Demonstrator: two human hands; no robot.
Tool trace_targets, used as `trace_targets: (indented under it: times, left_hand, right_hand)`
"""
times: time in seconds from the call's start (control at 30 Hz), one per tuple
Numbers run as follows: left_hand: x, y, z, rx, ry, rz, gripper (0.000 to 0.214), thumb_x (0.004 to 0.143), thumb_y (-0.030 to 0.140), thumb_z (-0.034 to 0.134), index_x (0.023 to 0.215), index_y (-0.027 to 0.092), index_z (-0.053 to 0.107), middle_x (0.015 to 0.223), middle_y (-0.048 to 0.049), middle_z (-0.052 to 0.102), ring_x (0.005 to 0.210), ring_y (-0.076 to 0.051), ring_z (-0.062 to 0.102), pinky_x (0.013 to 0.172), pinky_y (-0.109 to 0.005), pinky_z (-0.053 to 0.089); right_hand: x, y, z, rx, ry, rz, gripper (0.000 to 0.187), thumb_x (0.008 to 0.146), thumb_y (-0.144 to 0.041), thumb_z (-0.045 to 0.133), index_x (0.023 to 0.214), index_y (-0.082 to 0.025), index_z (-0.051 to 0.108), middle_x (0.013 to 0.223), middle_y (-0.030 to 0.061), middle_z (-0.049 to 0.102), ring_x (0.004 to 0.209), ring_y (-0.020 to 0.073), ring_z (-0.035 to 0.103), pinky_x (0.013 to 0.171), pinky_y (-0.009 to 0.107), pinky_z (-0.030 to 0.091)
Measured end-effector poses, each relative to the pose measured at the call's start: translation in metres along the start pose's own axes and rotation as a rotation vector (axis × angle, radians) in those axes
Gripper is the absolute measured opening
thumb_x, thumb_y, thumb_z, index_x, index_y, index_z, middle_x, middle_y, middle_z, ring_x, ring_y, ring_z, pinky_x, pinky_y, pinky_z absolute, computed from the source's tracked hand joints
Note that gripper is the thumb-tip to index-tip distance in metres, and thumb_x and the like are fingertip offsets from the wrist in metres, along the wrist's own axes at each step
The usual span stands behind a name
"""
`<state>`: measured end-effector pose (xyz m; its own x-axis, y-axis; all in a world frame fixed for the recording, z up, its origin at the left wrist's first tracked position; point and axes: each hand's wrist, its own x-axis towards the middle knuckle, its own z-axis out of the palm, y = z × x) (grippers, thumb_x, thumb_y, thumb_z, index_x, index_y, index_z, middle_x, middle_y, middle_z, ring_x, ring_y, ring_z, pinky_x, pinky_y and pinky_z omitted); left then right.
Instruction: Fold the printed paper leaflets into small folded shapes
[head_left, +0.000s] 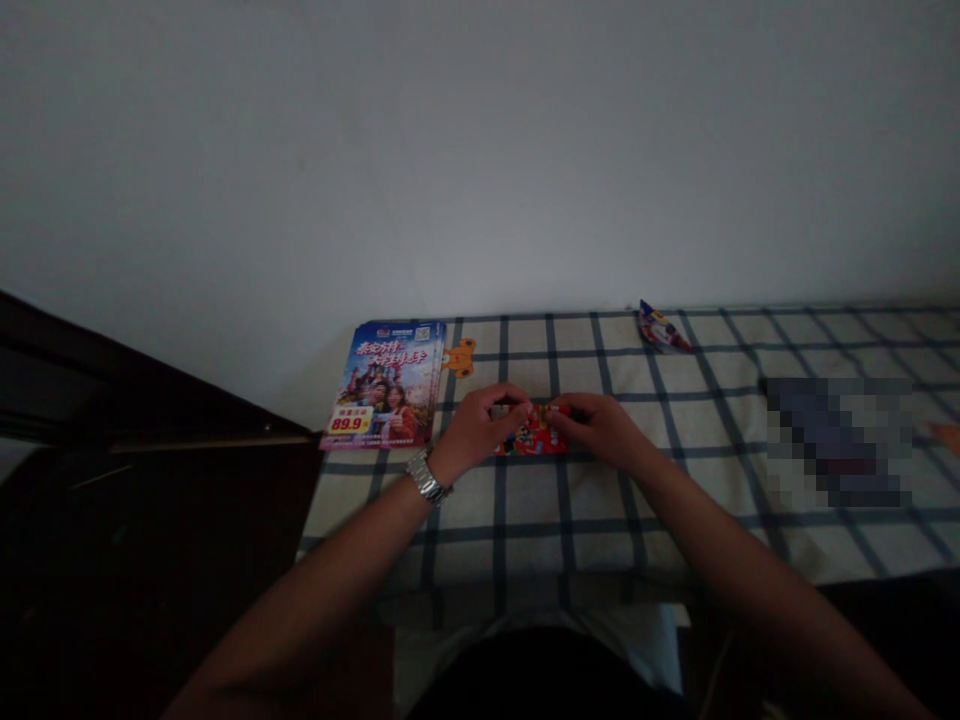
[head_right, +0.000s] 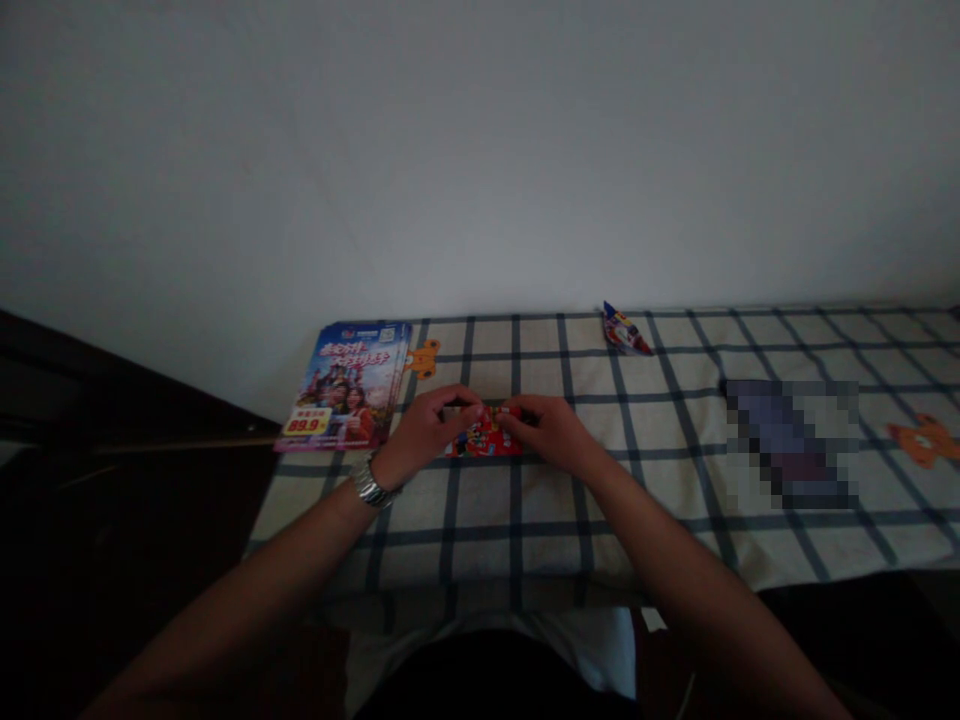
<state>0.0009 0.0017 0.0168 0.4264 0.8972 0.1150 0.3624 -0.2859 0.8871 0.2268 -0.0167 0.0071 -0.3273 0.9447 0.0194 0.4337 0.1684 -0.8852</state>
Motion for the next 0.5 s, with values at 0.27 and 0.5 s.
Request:
trace_targets:
  times: [0.27, 0.5]
  left_hand:
    - [-0.0012, 0.0024, 0.0031, -0.005, 0.011, 0.005, 0.021, 0.094, 0.037, 0.063, 0.094, 0.019, 0.074, 0.092, -0.0023, 0.075, 0.088, -0.019, 0.069, 0.082, -0.028, 0.050]
    - [-0.0010, -0.0013, 0.0053, -0.008, 0.030, 0.014, 0.020, 0.094, 0.036, 0.065, 0.093, 0.018, 0.073, 0.091, -0.0015, 0.074, 0.085, -0.017, 0.067, 0.081, -0.028, 0.050]
  right_hand:
    - [-0.0017, -0.0051, -0.0002, -0.047, -0.024, -0.012, 0.034, 0.095, -0.047, 0.059, 0.097, -0.018, 0.077, 0.083, 0.0041, 0.075, 0.071, 0.0178, 0.064, 0.064, 0.028, 0.047]
    - [-0.0024, -0.0064, 0.0017, -0.045, -0.007, -0.025, 0.032, 0.096, -0.045, 0.059, 0.094, -0.017, 0.076, 0.076, 0.0023, 0.072, 0.067, 0.0157, 0.061, 0.059, 0.026, 0.043]
